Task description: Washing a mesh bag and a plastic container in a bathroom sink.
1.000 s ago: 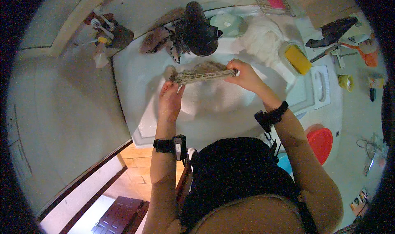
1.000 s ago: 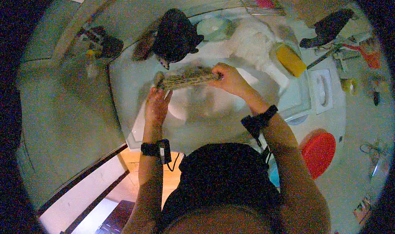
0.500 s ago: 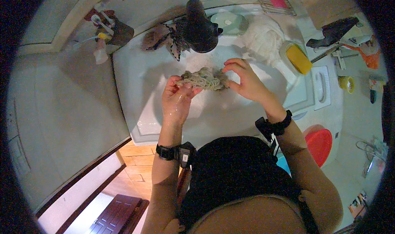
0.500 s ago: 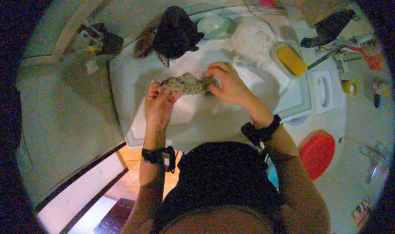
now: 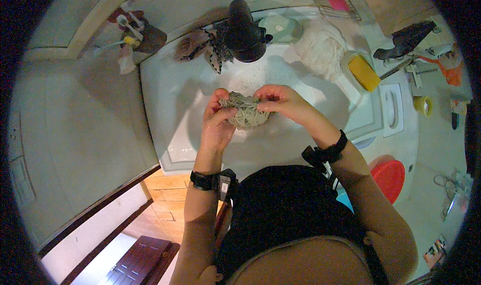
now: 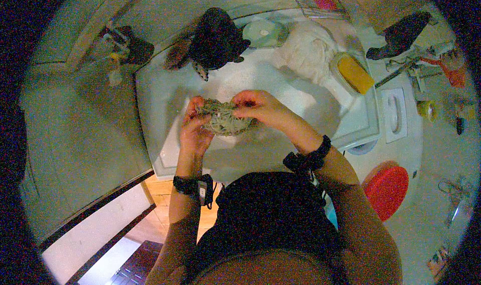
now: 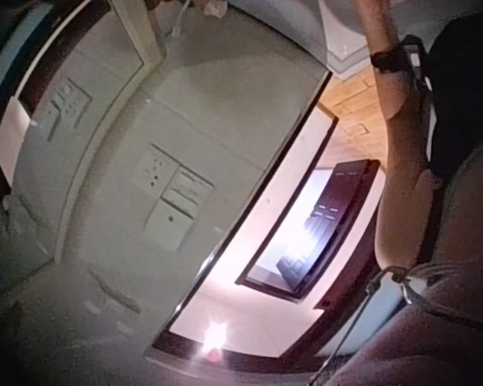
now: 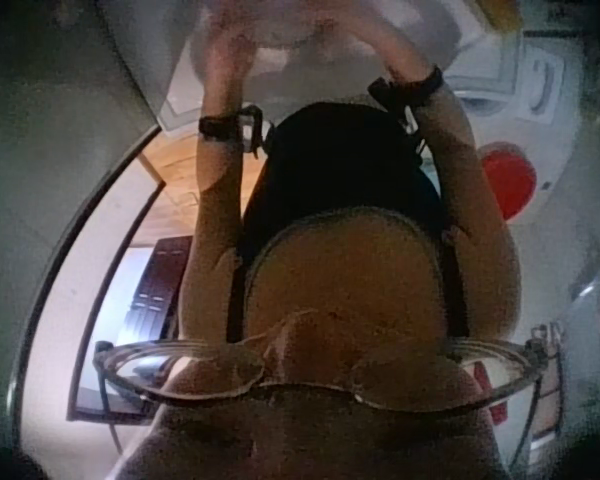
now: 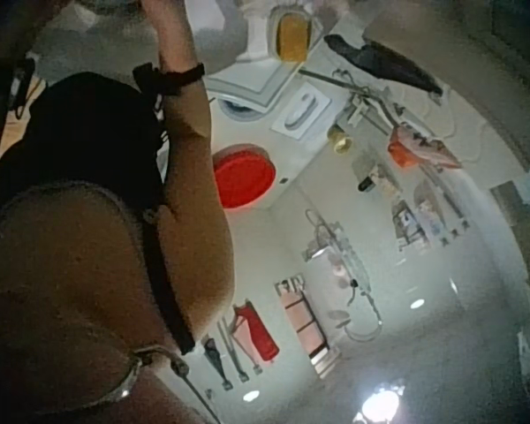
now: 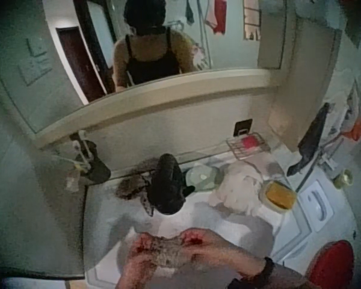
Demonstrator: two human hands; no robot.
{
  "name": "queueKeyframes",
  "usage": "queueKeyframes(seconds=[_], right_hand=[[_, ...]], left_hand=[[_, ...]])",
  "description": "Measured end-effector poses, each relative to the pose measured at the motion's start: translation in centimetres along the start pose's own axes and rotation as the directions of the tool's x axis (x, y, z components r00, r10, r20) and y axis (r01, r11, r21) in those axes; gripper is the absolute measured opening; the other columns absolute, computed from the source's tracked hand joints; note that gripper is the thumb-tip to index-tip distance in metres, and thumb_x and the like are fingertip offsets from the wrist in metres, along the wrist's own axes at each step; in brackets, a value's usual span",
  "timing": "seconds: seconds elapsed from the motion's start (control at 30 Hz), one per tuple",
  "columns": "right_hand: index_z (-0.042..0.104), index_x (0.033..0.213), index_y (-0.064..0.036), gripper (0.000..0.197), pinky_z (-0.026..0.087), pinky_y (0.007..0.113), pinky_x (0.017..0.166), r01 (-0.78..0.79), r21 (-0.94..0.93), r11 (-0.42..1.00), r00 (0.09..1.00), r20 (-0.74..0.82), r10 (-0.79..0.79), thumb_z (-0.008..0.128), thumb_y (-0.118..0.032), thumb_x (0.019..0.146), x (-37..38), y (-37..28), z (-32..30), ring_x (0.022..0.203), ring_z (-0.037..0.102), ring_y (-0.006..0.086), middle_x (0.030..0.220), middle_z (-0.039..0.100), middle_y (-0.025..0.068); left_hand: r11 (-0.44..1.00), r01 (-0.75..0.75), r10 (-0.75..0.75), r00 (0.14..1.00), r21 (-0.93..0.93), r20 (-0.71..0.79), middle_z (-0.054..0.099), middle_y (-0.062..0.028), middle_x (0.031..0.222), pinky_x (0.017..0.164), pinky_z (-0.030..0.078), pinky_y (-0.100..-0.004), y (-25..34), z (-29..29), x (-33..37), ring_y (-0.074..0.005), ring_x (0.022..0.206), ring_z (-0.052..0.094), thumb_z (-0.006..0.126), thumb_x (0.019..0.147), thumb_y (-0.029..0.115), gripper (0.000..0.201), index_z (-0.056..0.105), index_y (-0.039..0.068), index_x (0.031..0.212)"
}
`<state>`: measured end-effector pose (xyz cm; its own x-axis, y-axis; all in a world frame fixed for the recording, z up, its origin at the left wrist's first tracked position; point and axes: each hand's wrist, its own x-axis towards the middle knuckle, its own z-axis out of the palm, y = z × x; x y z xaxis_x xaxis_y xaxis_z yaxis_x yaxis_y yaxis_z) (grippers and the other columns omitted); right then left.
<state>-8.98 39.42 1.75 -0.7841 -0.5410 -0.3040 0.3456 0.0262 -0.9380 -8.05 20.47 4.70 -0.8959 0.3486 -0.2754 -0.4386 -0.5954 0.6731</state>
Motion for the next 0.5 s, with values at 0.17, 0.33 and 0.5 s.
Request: queueKeyframes(seconds=[0.17,0.33,0.5], right_hand=[[0.052,0.099,-0.004,0.031,0.043,0.024,0.07,0.247,0.152,0.957,0.964,-0.141,-0.226,0.059,-0.004,0.068,-0.7,-0.6,-0.9,0.08,0.051,0.0095,0.09,0.054,0.0018],[0.053,0.094,-0.003,0.025,0.042,0.023,0.071,0.231,0.217,0.949,0.971,-0.11,-0.211,0.058,-0.002,0.069,-1.1,-0.9,-1.2,0.08,0.051,0.0093,0.09,0.055,0.0016],[0.055,0.089,-0.0031,0.019,0.043,0.023,0.07,0.246,0.086,0.965,0.967,-0.083,-0.24,0.059,-0.005,0.071,-0.7,-1.5,-1.0,0.076,0.053,0.0094,0.084,0.057,0.0007]], left_hand=[[0.903,-0.187,0.191,0.981,0.387,0.028,0.047,-0.0029,0.089,0.072,0.04,-0.0279,-0.3,-3.8,0.2,-0.0155,0.083,0.047,0.048,0.065,-0.003,0.025,0.044,0.007,0.087],[0.179,-0.2,0.296,0.945,0.963,0.141,0.048,-0.0046,0.095,0.071,0.039,-0.026,-0.2,-2.0,0.9,-0.0144,0.084,0.047,0.051,0.073,0.009,0.019,0.052,0.007,0.092],[0.538,-0.099,0.016,0.994,0.837,0.107,0.055,-0.0064,0.075,0.066,0.039,-0.0242,-1.7,-0.6,1.9,-0.0128,0.071,0.049,0.052,0.079,0.017,0.021,0.054,0.001,0.092]])
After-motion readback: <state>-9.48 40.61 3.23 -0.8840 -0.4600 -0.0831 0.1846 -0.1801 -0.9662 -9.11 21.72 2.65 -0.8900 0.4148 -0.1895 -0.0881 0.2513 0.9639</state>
